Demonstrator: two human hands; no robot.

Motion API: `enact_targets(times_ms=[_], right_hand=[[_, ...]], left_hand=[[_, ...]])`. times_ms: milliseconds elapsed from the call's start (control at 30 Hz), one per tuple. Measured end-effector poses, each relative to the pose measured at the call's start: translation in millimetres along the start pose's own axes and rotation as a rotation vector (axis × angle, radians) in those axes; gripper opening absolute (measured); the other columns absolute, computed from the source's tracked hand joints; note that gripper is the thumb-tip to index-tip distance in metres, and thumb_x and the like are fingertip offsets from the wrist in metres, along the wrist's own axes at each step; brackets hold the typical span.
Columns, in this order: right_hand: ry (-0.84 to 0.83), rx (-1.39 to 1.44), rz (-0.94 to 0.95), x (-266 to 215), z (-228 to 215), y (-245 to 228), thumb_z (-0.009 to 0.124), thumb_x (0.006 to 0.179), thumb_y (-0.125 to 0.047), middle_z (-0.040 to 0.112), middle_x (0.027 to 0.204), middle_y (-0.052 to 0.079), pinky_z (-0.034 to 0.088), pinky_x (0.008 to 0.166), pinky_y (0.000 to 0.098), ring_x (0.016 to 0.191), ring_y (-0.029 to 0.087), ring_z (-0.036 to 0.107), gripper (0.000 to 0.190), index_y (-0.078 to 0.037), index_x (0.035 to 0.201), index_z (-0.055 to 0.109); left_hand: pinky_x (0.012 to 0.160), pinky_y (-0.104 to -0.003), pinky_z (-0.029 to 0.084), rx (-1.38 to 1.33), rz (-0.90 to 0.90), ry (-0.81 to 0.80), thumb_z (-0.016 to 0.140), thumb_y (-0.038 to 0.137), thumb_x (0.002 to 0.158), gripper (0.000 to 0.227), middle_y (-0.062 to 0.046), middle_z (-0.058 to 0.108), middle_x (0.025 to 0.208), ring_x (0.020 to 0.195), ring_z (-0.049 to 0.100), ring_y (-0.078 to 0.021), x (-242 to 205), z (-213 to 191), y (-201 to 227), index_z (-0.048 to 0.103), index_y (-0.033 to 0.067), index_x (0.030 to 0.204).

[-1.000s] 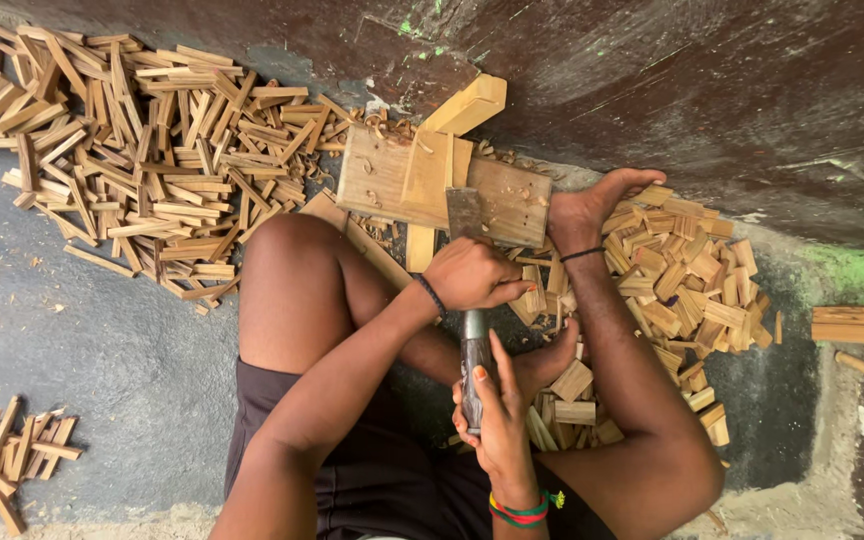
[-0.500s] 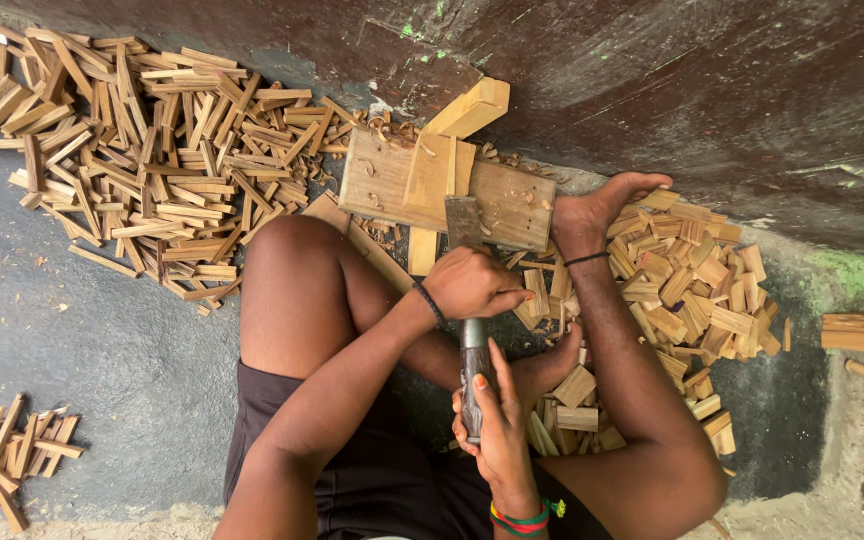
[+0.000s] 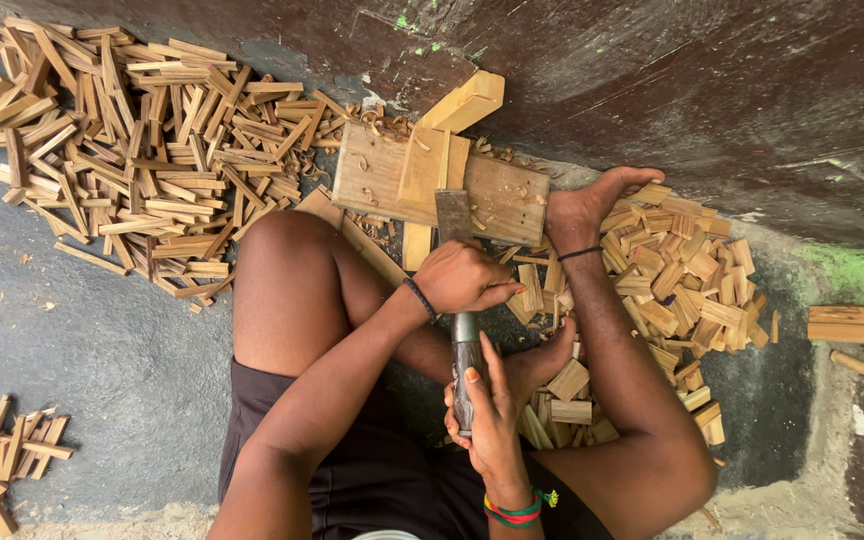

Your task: The person sits on the floor and uses a chisel to carve a small piece of wood held in a wooden jig. They repeatedly strike the chisel with a mallet to shape the wood, creating small wood shavings that fall onto the floor.

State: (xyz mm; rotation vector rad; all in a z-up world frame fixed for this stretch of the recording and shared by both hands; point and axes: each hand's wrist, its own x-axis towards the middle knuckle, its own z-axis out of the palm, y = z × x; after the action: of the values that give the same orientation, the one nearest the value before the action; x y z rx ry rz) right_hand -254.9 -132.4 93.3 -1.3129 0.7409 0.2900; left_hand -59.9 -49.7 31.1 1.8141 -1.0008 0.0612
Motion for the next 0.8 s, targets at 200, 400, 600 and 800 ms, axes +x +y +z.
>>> enact_targets(times_ms=[200,400,600,800], right_hand=[[-0.013,0.014,0.003,-1.9,1.9,-0.1,0.054,0.1,-0.032,0.06,0.071,0.01,0.035,0.029,0.021,0.039,0.01,0.052,0.066,-0.023,0.161,0.031],[0.013,0.002,0.017,-8.6,-0.4,-2.3,0.054,0.099,-0.034,0.06,0.071,0.01,0.036,0.03,0.0215,0.04,0.011,0.054,0.067,-0.023,0.161,0.03],[0.032,-0.016,0.016,-7.4,-0.7,-8.6,0.053,0.099,-0.036,0.061,0.07,0.01,0.036,0.029,0.0213,0.04,0.01,0.054,0.069,-0.022,0.161,0.029],[0.037,-0.025,0.025,-5.5,0.9,-9.8,0.052,0.099,-0.036,0.06,0.07,0.01,0.036,0.029,0.0216,0.04,0.01,0.054,0.067,-0.023,0.161,0.03]], left_hand=[[0.057,-0.047,0.052,-0.005,0.024,0.032,0.07,0.038,0.094,0.03,-0.013,0.068,0.065,0.059,0.066,-0.0353,-2.8,-4.0,0.0,0.077,0.0114,0.082],[0.058,-0.047,0.052,-0.015,0.045,0.028,0.07,0.037,0.094,0.031,-0.012,0.067,0.063,0.059,0.065,-0.0348,-1.9,-1.3,5.5,0.075,0.0119,0.076],[0.06,-0.046,0.052,-0.009,0.08,0.032,0.07,0.036,0.094,0.033,-0.011,0.066,0.062,0.058,0.063,-0.0341,4.9,-3.8,6.1,0.072,0.0115,0.073],[0.058,-0.046,0.051,-0.032,0.044,0.041,0.071,0.036,0.093,0.031,-0.012,0.066,0.063,0.06,0.065,-0.034,4.0,-4.6,4.6,0.073,0.011,0.076]])
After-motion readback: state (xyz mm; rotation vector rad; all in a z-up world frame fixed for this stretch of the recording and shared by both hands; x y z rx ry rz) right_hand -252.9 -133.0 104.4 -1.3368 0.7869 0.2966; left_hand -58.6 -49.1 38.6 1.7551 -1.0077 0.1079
